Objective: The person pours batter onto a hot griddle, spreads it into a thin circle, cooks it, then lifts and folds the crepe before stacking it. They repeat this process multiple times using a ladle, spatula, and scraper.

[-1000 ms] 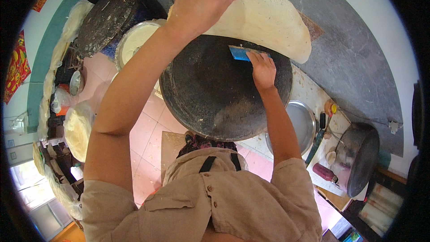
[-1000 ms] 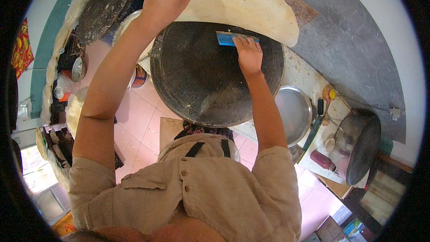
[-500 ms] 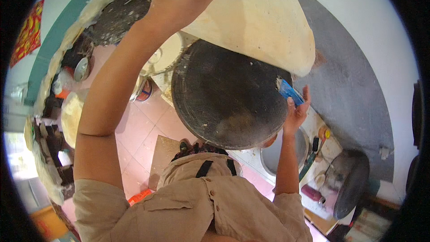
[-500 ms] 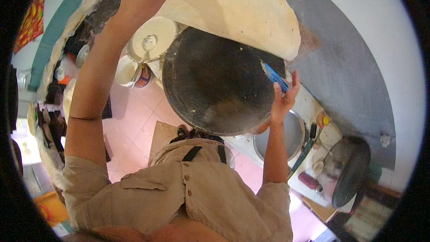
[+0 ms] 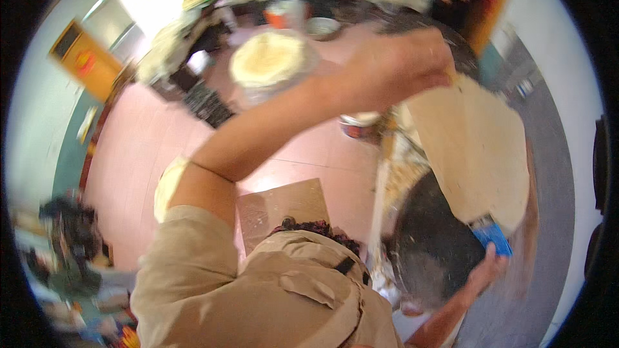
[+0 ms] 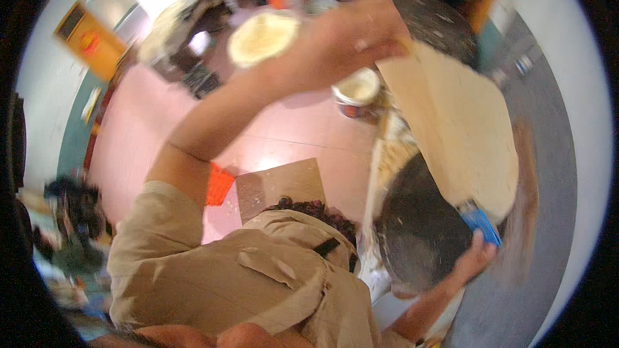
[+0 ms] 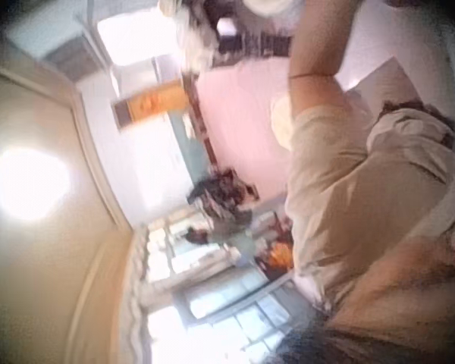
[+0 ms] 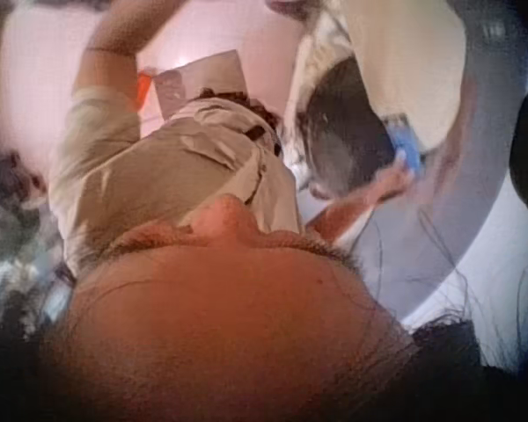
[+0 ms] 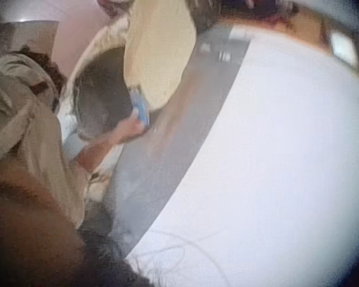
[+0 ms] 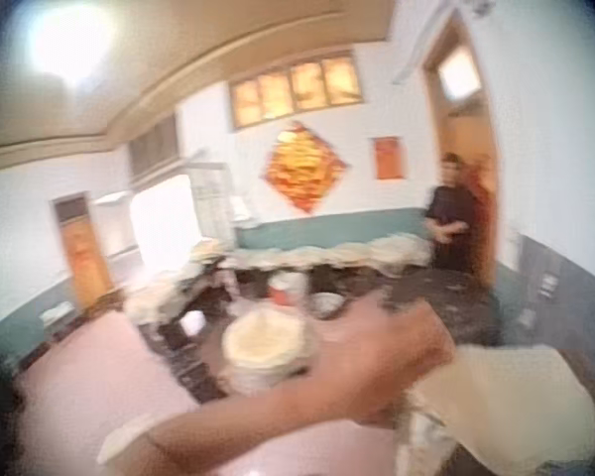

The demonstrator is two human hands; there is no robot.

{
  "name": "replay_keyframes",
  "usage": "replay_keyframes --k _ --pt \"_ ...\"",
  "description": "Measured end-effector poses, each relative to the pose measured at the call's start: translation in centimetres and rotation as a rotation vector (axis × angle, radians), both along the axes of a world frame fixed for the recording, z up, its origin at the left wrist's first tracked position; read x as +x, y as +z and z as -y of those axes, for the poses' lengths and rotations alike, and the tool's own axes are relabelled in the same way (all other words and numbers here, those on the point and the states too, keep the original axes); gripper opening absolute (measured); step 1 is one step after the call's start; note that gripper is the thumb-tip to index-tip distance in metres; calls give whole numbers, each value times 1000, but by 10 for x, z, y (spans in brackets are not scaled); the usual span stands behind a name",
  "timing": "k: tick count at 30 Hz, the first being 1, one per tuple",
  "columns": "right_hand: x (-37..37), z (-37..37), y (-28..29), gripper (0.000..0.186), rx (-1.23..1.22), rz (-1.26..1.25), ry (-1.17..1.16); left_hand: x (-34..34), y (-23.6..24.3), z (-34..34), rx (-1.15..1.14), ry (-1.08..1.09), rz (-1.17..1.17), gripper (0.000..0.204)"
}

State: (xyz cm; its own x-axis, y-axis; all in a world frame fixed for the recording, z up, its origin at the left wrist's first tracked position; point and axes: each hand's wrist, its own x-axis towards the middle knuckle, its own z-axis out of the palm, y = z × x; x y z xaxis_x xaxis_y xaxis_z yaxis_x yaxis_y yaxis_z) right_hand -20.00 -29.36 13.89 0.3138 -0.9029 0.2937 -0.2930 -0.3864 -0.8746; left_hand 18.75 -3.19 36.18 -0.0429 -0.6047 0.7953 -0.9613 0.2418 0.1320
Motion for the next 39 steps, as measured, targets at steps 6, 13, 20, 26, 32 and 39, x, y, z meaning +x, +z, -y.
replay_keyframes --k 6,13,20,26,32,39 --pt "57 -43 68 35 -222 -327 233 8 -109 -210 -103 177 -551 12" --pt "280 -237 108 31 -171 -399 1069 -20 -267 -426 -217 623 -1252 17" --pt "492 -480 66 28 -279 -462 1630 -90 -343 -605 -688 854 -1735 22" --pt "609 -751 40 24 -319 -573 2175 -128 -403 -710 -1259 966 -1866 17" --pt "655 -949 0 19 -524 -25 2175 -110 -497 -810 -1583 1204 -1814 16" --pt "640 -872 -82 18 -236 -260 1996 -88 -614 -876 -1815 1294 -1701 11"
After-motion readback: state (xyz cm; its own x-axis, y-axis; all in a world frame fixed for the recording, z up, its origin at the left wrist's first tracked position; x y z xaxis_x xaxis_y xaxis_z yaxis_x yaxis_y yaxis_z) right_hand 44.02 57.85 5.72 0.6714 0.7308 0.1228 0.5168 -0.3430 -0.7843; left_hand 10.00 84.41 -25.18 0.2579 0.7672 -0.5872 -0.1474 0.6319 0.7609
